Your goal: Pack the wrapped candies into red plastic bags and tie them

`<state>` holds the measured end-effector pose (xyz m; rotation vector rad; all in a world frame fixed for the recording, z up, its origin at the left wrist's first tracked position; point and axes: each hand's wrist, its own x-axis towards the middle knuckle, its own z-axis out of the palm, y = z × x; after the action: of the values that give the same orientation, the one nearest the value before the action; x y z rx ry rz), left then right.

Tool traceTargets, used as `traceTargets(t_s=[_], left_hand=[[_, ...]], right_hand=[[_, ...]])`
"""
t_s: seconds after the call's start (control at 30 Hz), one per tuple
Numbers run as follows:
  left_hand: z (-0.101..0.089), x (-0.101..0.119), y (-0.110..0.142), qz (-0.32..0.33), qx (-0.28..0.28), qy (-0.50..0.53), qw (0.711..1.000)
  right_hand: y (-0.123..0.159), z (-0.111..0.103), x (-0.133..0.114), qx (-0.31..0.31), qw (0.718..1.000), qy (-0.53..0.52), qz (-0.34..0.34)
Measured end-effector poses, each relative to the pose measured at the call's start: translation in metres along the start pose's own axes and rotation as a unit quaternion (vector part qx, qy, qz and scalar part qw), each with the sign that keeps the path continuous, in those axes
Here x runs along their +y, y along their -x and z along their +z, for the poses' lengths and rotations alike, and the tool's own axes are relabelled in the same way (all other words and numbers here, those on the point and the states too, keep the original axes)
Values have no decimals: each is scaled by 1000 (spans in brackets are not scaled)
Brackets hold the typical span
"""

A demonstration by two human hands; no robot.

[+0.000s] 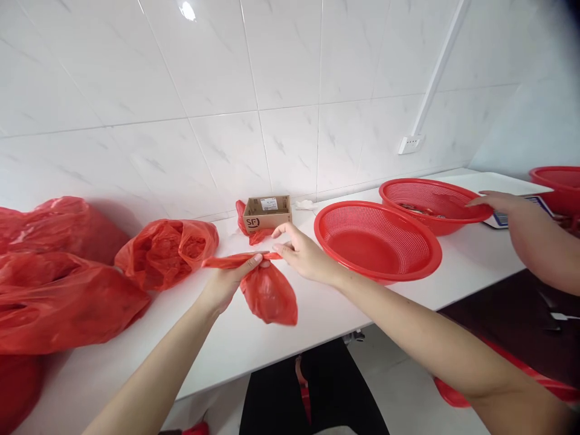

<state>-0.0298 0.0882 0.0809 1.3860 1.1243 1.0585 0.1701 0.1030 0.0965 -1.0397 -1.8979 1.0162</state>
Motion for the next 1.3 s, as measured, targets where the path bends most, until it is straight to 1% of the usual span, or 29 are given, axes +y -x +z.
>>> traceTargets(t_s=[0.1,0.13,0.17,0.23,0.27,0.33,0.4,0.47,0.53,0.6,0.7,0.8,0.87,0.9,0.93,1.0,1.07,1.1,1.13,1.17,1.2,1.27,1.3], left_hand=[[-5,3,6,3,-23,-49,999],[-5,3,8,7,-28,-67,997],[-4,2,10,14,-31,-83,996],[-2,0,11,35,-34,-111,993],[0,-2,10,49,-35,-123,991],[4,-5,8,82,-33,-143,986],[7,-9,5,122,-25,-164,979],[10,-12,4,166,-10,-192,967],[13,-15,6,210,20,-228,951],[16,-18,7,249,60,-259,931],[18,-21,8,285,100,-284,910],[18,-23,7,300,102,-288,904],[15,-21,8,300,96,-289,904],[13,-20,8,296,90,-291,906],[11,-18,9,290,80,-294,908],[7,-12,11,271,53,-301,913],[3,-6,14,244,6,-313,918],[1,-4,15,236,-23,-321,917],[-2,-2,16,233,-54,-329,913],[-6,-1,16,235,-81,-337,908],[-10,-1,16,241,-100,-344,902],[-19,-3,14,264,-106,-357,890],[-24,-5,13,274,-98,-363,885]], right_hand=[[16,4,8,-92,994,-37,46],[18,5,11,-102,993,-26,50],[20,5,14,-90,995,-2,38],[18,6,19,-27,998,52,-26],[16,7,21,-4,996,60,-63],[12,11,25,5,993,25,-111],[9,18,29,2,993,-27,-118],[9,28,33,34,991,-54,-114],[13,38,33,68,989,-73,-113],[17,43,32,79,987,-94,-107],[19,40,28,51,983,-162,-64],[17,32,28,-10,964,-265,-12],[16,27,27,-45,953,-301,2],[15,25,26,-57,951,-303,6],[15,24,24,-63,954,-293,8],[16,20,20,-56,971,-230,1],[18,17,15,-36,992,-114,-26],[19,16,12,-25,998,-40,-49],[21,15,11,-15,996,41,-78],[23,14,11,-9,986,123,-109],[26,15,11,-7,970,201,-138],[31,17,15,-18,930,321,-178],[35,20,18,-27,916,354,-185]])
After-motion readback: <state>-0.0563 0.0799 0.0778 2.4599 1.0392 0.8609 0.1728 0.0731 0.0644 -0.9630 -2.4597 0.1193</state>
